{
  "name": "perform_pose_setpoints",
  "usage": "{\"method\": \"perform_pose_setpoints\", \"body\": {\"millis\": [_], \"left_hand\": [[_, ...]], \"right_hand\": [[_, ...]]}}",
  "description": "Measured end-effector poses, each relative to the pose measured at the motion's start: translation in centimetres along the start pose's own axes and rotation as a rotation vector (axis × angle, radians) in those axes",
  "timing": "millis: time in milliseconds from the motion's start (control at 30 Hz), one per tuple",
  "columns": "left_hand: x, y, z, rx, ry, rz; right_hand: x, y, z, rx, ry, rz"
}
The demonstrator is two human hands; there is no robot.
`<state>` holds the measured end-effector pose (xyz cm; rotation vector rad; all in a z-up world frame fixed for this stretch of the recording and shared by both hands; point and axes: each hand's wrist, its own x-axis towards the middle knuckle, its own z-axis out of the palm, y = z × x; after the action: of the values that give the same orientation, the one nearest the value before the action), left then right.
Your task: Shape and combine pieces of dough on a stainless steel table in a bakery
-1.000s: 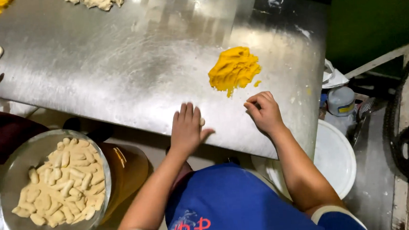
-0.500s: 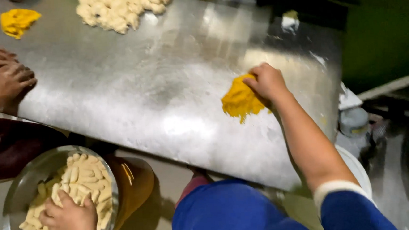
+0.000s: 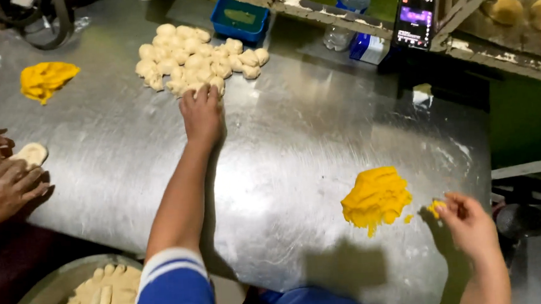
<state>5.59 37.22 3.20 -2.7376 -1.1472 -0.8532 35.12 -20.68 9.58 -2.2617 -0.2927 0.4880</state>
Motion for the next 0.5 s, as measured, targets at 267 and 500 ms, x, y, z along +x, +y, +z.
{"method": "perform_pose_setpoints", "body": {"millis": [267,500], "left_hand": [[6.0,1.4,8.1,-0.015,-0.110,0.231],[-12.2,20.9,-13.5,-0.925,0.156,0.471]], "right_hand": [[-4.6,8.0,-2.8,0.044,0.071,0.029],[-1.9,9.5,-1.3,0.286,-0.054,-0.198]]}}
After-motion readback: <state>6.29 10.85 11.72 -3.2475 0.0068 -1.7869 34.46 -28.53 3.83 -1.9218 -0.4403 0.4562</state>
